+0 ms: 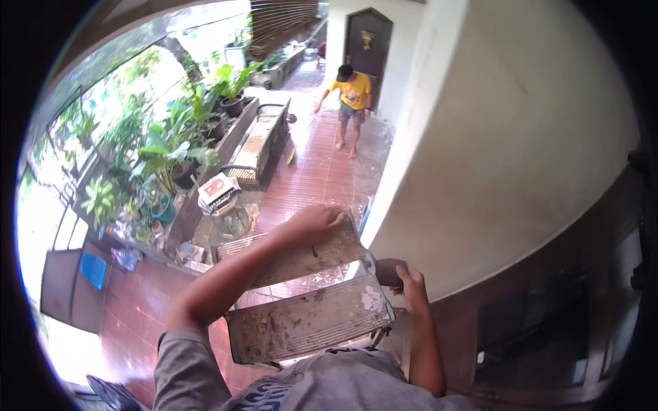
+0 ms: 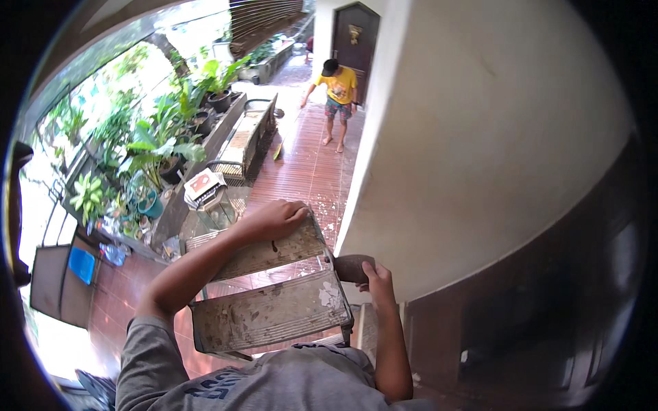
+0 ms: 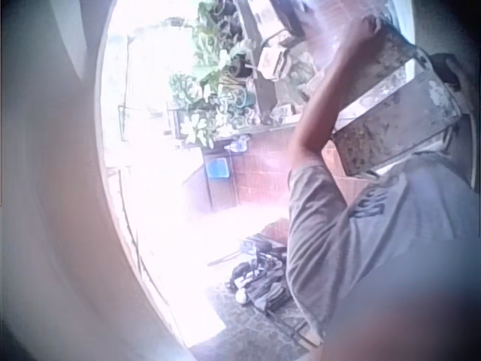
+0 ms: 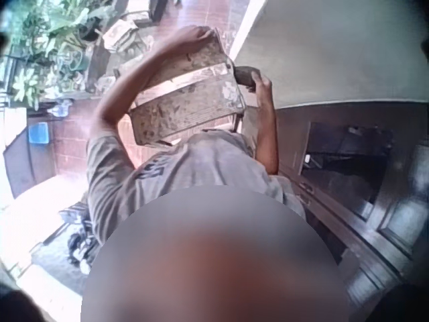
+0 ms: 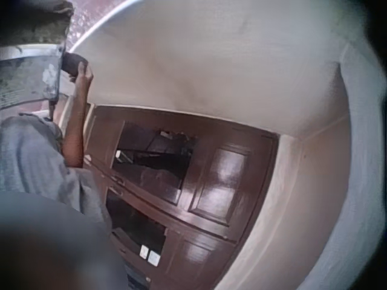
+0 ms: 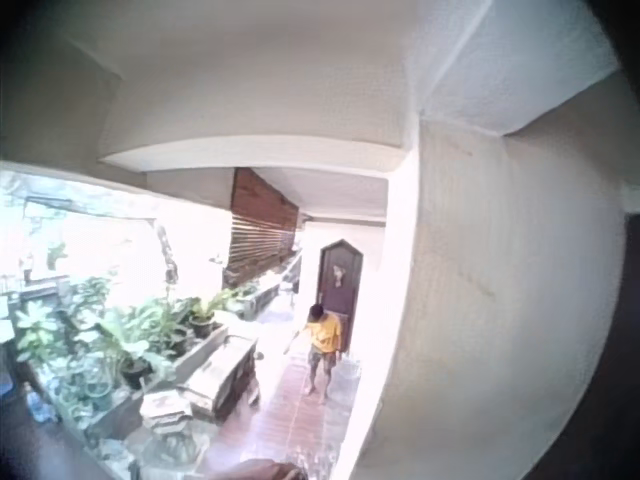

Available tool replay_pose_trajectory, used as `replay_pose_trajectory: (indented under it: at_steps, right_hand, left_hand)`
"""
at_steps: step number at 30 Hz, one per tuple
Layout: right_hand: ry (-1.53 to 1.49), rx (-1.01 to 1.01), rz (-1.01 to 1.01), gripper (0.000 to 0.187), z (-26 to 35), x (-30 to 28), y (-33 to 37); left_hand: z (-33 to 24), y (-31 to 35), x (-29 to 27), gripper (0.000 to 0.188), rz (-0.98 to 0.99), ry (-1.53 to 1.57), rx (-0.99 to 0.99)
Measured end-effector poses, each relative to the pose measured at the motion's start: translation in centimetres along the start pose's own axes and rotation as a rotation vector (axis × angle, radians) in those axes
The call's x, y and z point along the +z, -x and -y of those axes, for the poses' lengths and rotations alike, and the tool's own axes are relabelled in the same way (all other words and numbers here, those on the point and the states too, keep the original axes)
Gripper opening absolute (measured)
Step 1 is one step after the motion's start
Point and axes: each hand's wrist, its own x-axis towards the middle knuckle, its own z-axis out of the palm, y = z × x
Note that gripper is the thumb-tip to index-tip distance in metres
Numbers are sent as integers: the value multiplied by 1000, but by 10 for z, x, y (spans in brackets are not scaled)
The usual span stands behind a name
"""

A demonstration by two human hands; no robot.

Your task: The person stands on a ladder and uses a sanding block to sand the ceiling and upper wall surfaces. They repeatedly rub the block against the ceiling, occasionally pausing to adjust their grip or reposition the ladder.

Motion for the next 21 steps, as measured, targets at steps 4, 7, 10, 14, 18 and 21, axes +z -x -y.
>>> replay_pose_trajectory:
  at_steps: [4,7,10,14,18,21]
  right_hand:
    - [161,42,-73,25,39,-18,0]
    - [-36,-111,-4,25,64,-34,-17]
    - [-206,-231,-30,24,50,-38,-39]
    - [653,50,195,26,-21,-20,-50]
    - [404,177,-74,26,-28,-26,-38]
    - [80,52,-174,27,9,-48,-35]
  left_hand:
    - [8,-4,3,48,28,-18,-2]
    - [14,-8,6,49,37,-11,-18]
    - [14,-9,7,50,26,-21,-13]
    - [11,-7,5,52,54,-17,-4]
    - [11,-7,4,56,30,-18,-15]
    - [13,-6,4,58,22,-6,35]
